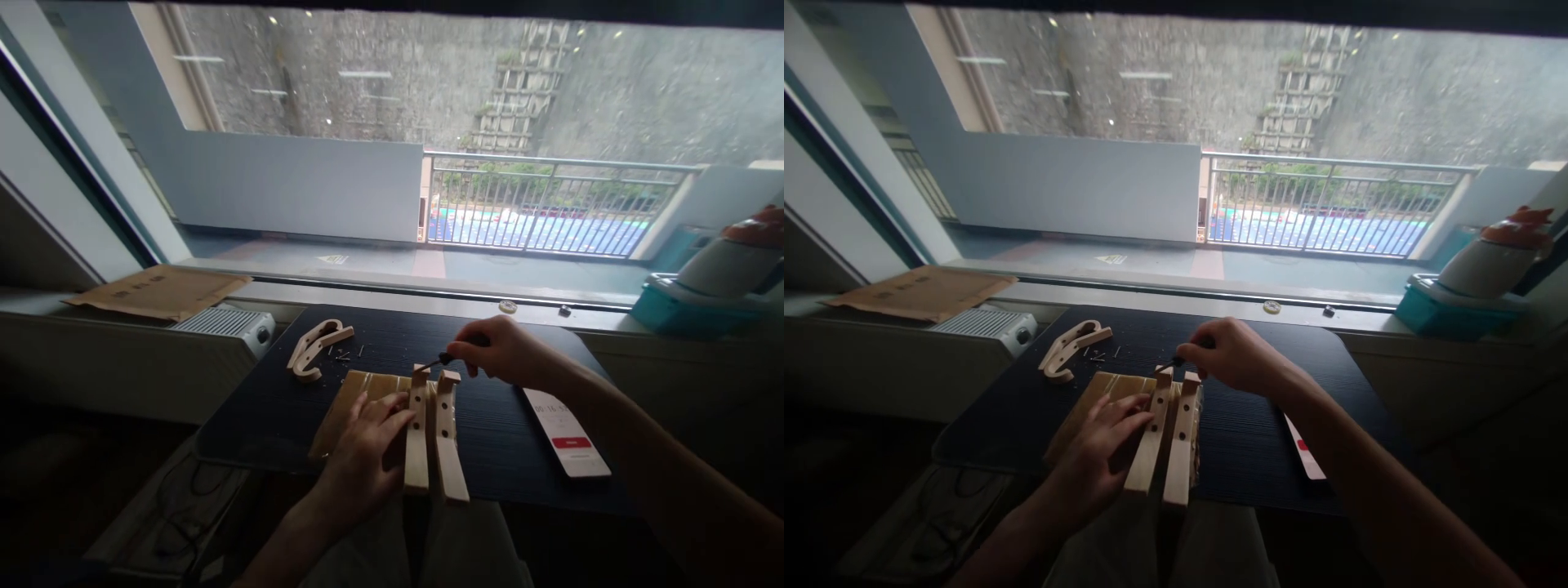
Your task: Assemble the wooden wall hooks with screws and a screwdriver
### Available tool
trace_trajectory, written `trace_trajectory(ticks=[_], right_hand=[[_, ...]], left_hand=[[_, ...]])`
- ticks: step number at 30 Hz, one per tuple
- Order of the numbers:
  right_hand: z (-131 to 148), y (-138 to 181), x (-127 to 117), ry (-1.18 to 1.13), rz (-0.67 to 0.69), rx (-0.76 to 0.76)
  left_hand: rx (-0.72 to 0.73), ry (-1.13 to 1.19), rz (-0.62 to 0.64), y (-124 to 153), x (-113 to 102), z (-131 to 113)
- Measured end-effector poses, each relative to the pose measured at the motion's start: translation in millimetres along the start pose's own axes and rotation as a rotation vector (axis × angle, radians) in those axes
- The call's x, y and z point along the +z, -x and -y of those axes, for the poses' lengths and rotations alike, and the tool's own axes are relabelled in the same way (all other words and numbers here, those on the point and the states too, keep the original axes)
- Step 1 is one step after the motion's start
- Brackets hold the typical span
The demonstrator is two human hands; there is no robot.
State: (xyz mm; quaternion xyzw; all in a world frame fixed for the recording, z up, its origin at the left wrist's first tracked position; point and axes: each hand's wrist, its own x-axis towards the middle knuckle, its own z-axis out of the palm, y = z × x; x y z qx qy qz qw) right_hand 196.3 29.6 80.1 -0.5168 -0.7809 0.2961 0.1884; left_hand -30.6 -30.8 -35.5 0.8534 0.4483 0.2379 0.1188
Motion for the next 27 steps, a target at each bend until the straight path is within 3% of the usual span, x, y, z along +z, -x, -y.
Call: trace_trajectory(ticks=[2, 6, 10, 12, 16, 18, 21, 27], right_hand=[[-13, 20, 3, -0.202, -0.087, 0.056], [-44, 57, 29, -0.557, -0.090, 0.078], [-71, 78, 69, -0.852, -0.142, 0.128], [-80, 82, 86, -0.948, -0.278, 0.189], [-88, 88, 107, -0.900, -0.509, 0.305], [-86, 92, 112, -0.813, -0.544, 0.298], [-75, 97, 118, -0.686, -0.572, 0.282], [-51, 94, 124, -0.594, -0.730, 0.171]], left_hand=[[-0.009, -0.019, 0.052, 2, -7, 2], [-0.073, -0.113, 0.235, 0, -22, 12], [-0.118, -0.197, 0.200, -9, -20, 9], [-0.159, -0.265, 0.145, -12, -15, -2], [-0.240, -0.363, 0.119, -19, -18, -19], [-0.261, -0.309, 0.126, -25, -25, -16], [-0.291, -0.282, 0.026, -33, -29, -3], [-0.409, -0.194, 0.139, -20, -14, 0]])
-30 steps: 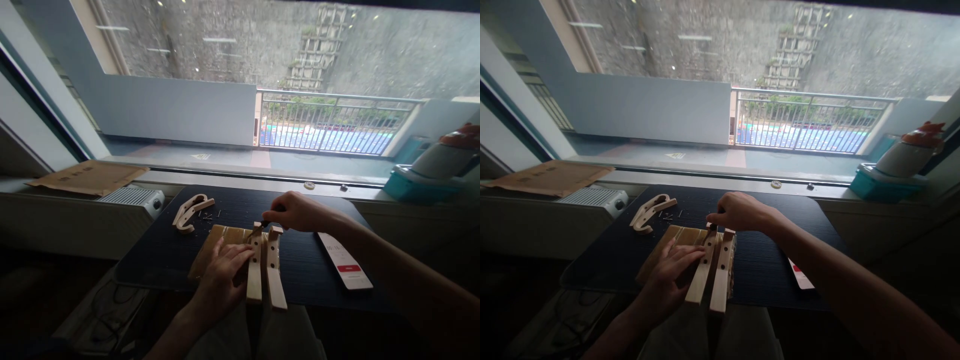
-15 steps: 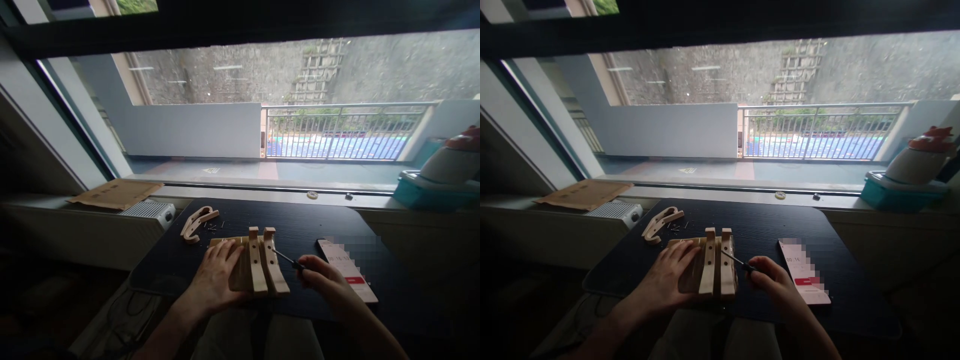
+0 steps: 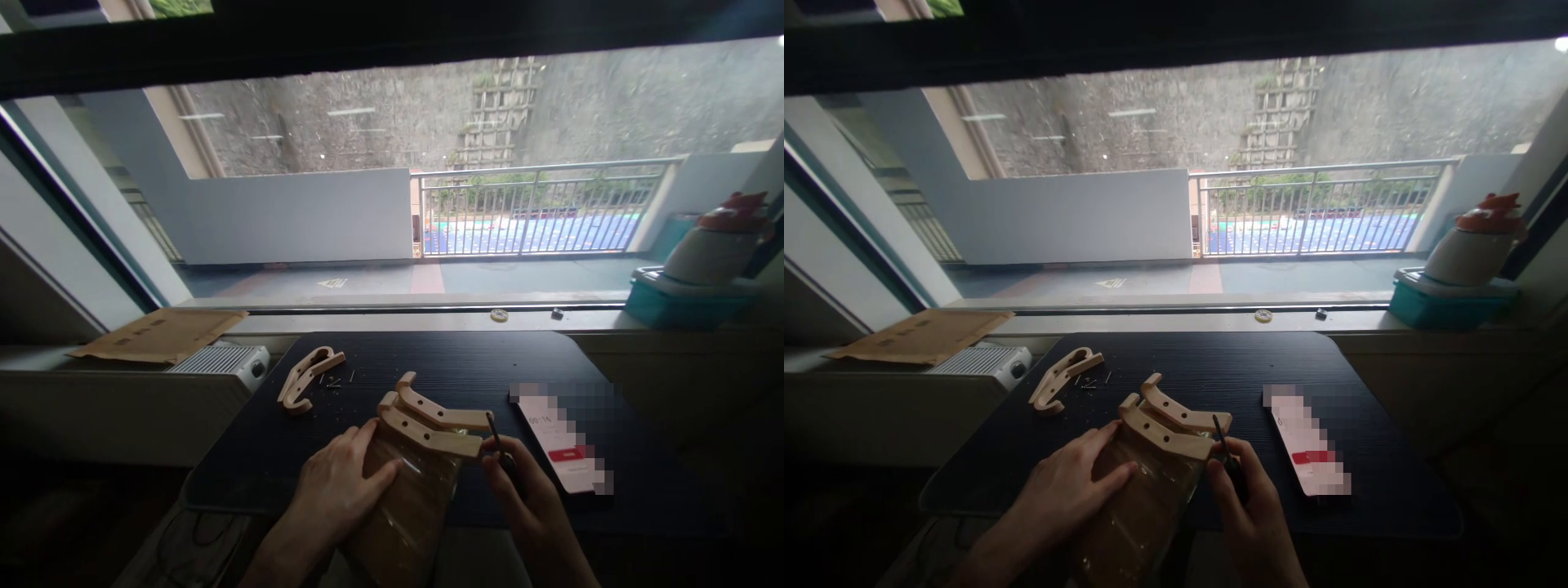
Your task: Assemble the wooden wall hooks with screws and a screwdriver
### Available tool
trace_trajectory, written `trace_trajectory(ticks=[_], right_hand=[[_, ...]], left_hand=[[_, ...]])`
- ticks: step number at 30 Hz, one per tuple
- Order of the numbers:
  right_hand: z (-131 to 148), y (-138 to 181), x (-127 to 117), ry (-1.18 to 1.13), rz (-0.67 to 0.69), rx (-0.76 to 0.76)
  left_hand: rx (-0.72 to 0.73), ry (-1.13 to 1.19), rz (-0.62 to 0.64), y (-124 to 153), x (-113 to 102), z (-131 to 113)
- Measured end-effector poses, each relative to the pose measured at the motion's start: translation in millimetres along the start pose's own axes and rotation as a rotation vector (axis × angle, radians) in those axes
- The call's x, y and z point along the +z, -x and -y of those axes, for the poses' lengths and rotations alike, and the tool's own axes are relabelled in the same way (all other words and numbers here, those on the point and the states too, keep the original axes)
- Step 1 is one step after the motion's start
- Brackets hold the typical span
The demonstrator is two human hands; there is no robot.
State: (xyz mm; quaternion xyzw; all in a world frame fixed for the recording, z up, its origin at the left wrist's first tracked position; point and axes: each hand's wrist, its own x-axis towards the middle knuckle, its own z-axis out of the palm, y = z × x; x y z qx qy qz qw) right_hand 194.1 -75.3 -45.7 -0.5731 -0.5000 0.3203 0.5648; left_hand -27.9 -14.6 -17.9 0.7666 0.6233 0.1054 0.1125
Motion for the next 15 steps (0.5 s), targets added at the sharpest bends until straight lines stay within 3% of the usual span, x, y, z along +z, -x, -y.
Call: trace_trajectory(ticks=[5, 8, 15], right_hand=[[-4, -9, 5, 0.043, 0.056, -0.037], [-7, -13, 9, 0.042, 0.058, -0.053], [-8, -12, 17, 0.006, -0.021, -0.004]], left_hand=[[0.050, 0.482, 0.107, -1, 11, 8], [-0.039, 0.729, 0.193, -4, 20, 11], [-0.097, 0.828, 0.212, -2, 28, 12]])
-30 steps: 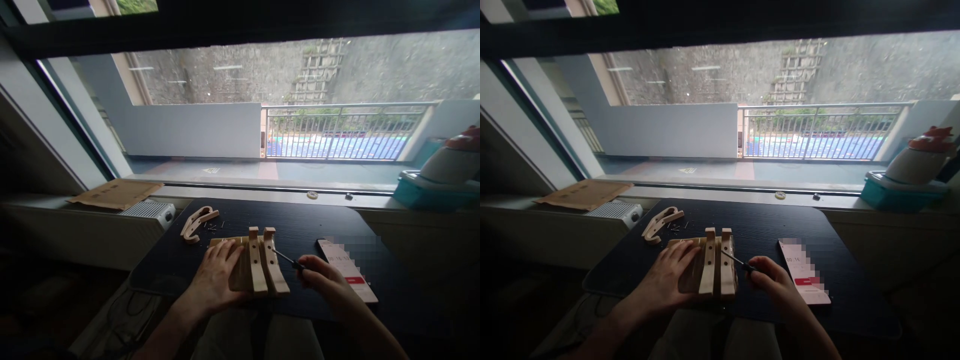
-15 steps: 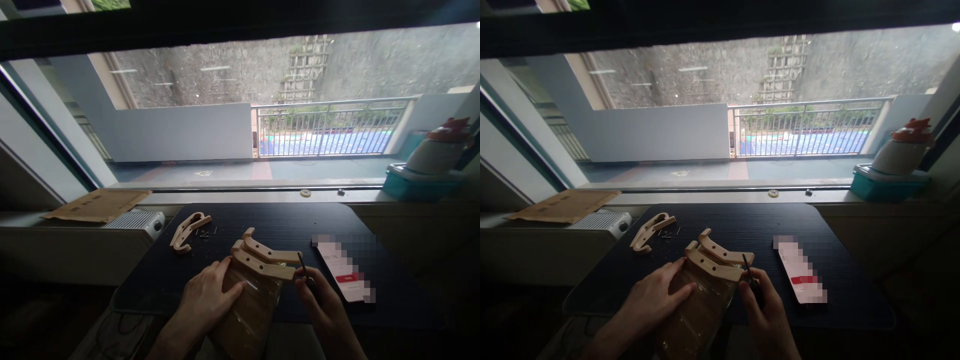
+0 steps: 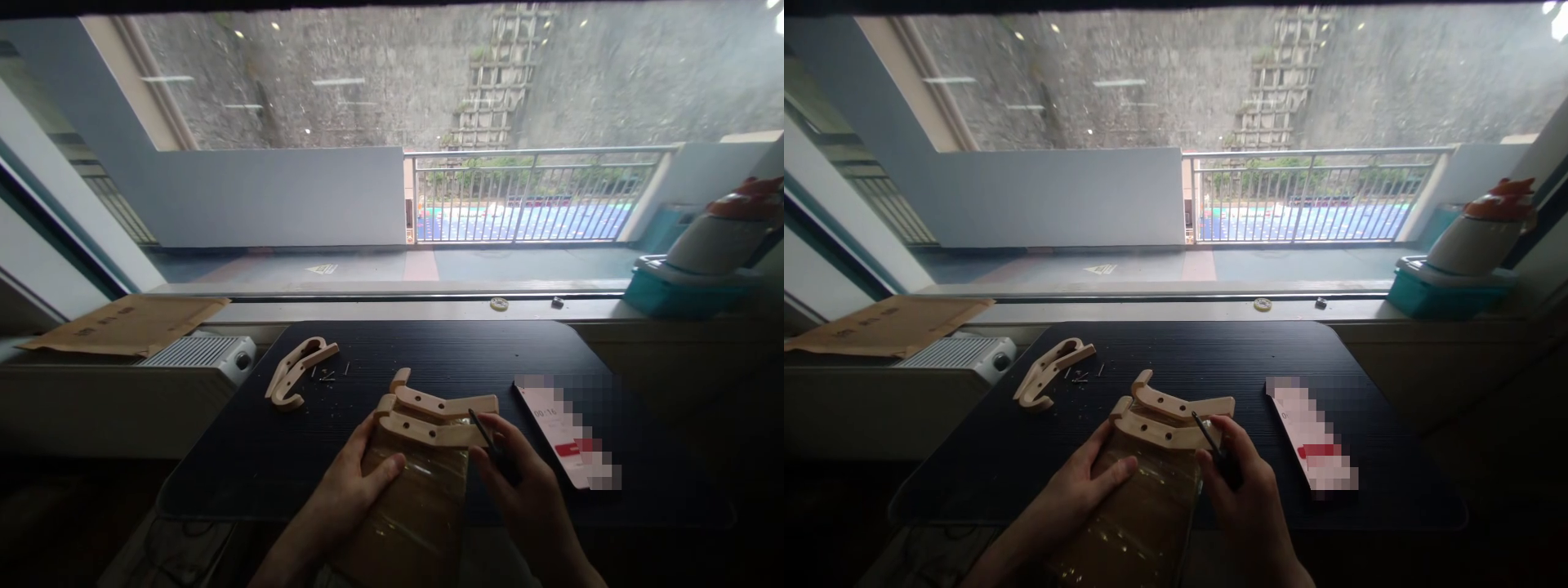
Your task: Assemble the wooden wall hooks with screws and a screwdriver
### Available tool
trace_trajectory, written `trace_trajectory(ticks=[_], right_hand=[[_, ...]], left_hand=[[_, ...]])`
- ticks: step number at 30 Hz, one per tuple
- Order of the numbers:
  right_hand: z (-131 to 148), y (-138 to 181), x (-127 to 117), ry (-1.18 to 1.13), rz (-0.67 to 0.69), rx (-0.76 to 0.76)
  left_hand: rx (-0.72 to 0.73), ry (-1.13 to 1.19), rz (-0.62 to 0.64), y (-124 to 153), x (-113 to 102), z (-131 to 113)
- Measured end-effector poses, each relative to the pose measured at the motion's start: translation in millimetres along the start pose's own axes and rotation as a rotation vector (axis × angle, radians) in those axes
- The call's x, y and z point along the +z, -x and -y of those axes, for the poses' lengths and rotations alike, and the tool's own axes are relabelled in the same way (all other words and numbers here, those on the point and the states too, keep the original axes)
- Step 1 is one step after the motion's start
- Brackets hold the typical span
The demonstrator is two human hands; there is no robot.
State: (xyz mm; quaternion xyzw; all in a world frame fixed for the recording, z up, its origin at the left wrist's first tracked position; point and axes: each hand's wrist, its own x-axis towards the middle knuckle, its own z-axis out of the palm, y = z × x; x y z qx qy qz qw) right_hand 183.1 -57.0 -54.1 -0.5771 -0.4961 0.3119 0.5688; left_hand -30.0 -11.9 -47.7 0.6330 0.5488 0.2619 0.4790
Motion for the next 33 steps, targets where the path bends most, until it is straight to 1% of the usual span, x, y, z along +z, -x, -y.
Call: trace_trajectory(ticks=[4, 8, 12, 14, 16, 18, 20, 22, 24, 26, 28, 29, 30, 31, 32, 33], right_hand=[[-5, -1, -1, 0.016, 0.000, -0.052], [-7, -2, -3, 0.047, 0.013, -0.076], [-9, -5, -8, 0.105, 0.089, -0.102], [-10, -7, -11, 0.117, 0.138, -0.111], [-10, -10, -12, 0.118, 0.154, -0.114], [-8, -13, -11, 0.136, 0.137, -0.098], [-8, -16, -9, 0.166, 0.107, -0.058], [-7, -18, -7, 0.188, 0.124, -0.019], [-7, -21, -9, 0.187, 0.141, 0.000], [-3, -23, -17, 0.207, 0.124, 0.000], [7, -28, -31, 0.303, 0.091, -0.037], [15, -32, -39, 0.394, 0.078, -0.069], [25, -36, -47, 0.491, 0.103, -0.141], [36, -41, -53, 0.570, 0.190, -0.250], [48, -47, -58, 0.646, 0.311, -0.353], [61, -52, -59, 0.732, 0.453, -0.422]], left_hand=[[0.001, -0.026, -0.016, 0, 0, -3], [-0.038, 0.049, -0.013, 1, 1, -11], [-0.083, 0.097, -0.059, 2, 1, -14], [-0.091, 0.105, -0.070, 2, 3, -11], [-0.096, 0.110, -0.100, 3, 7, -5], [-0.076, 0.118, -0.166, 2, 12, 3], [-0.010, 0.130, -0.273, 0, 15, 8], [0.070, 0.141, -0.340, -4, 14, 8], [0.110, 0.132, -0.332, -7, 11, 5], [0.110, 0.087, -0.319, -7, 9, 1], [0.105, 0.026, -0.355, -5, 11, -1], [0.110, 0.001, -0.378, -3, 13, -1], [0.124, -0.019, -0.395, -1, 16, 0], [0.142, -0.035, -0.408, 1, 19, 1], [0.164, -0.049, -0.415, 3, 22, 2], [0.188, -0.063, -0.419, 4, 24, 4]])
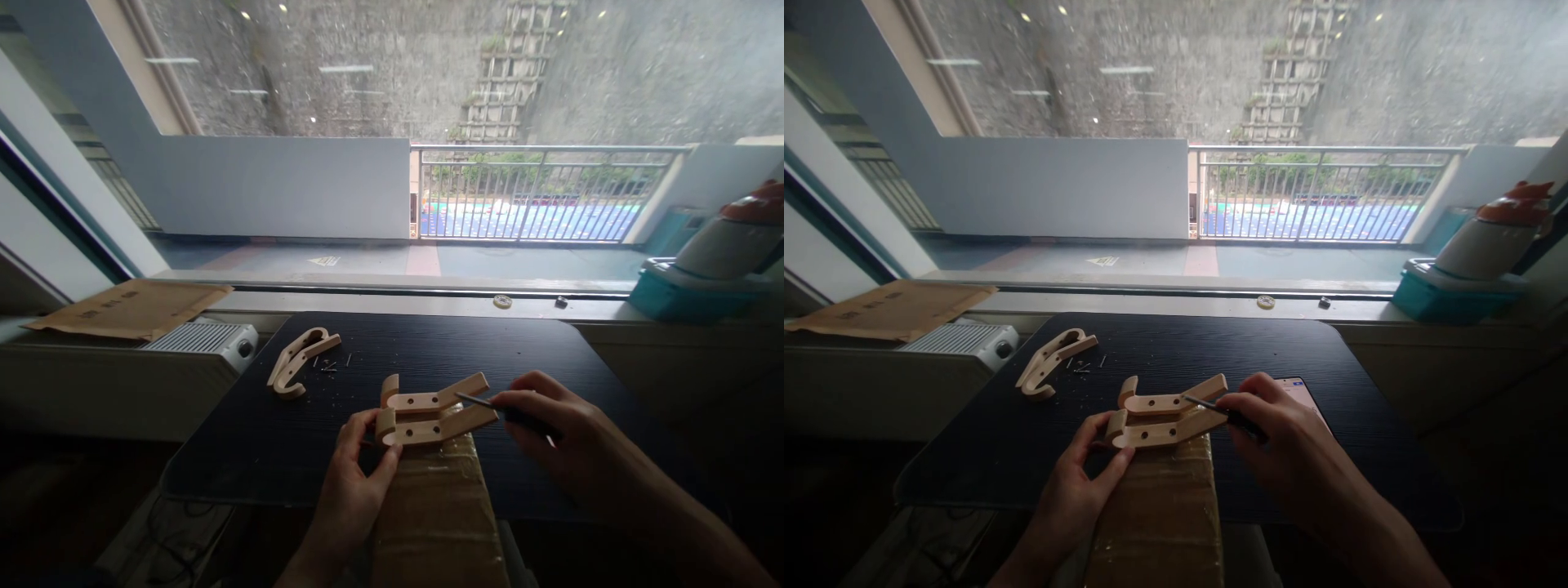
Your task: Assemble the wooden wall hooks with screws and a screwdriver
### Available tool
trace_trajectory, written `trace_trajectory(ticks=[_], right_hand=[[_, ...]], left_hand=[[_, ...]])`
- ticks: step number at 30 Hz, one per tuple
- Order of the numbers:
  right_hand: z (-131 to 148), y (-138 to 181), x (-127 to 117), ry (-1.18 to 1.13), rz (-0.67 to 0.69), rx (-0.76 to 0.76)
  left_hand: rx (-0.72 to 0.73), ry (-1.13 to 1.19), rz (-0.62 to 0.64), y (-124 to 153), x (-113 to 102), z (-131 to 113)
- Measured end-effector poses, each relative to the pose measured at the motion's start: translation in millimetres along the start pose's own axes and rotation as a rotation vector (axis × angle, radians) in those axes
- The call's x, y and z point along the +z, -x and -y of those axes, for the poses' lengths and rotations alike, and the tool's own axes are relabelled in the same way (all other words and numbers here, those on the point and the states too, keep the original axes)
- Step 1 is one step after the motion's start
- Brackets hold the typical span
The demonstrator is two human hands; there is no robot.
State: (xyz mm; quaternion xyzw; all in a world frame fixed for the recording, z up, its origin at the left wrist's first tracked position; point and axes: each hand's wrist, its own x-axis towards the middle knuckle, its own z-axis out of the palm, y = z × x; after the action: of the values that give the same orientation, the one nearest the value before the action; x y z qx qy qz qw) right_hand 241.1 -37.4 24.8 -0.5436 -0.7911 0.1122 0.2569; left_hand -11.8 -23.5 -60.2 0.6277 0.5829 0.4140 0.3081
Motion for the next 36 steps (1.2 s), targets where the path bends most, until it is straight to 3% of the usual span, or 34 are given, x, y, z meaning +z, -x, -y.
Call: trace_trajectory(ticks=[3, 7, 18, 23, 28, 30, 36], right_hand=[[21, -26, -20, 0.177, 0.277, -0.136], [50, -61, -16, 0.354, 0.503, -0.270], [74, -100, 9, 0.547, 0.669, -0.606], [90, -112, 9, 0.562, 0.793, -0.560], [93, -113, 10, 0.464, 0.754, -0.207], [98, -114, 9, 0.474, 0.758, -0.135], [113, -119, -7, 0.496, 0.891, -0.336]], left_hand=[[0.094, -0.026, -0.031, 2, 3, 3], [0.181, -0.048, -0.064, 2, 4, 8], [0.230, -0.021, -0.053, 3, 7, 17], [0.223, -0.023, -0.072, 4, 8, 17], [0.226, -0.029, -0.083, 3, 10, 16], [0.239, -0.027, -0.090, 3, 9, 15], [0.267, -0.021, -0.084, 3, 7, 16]])
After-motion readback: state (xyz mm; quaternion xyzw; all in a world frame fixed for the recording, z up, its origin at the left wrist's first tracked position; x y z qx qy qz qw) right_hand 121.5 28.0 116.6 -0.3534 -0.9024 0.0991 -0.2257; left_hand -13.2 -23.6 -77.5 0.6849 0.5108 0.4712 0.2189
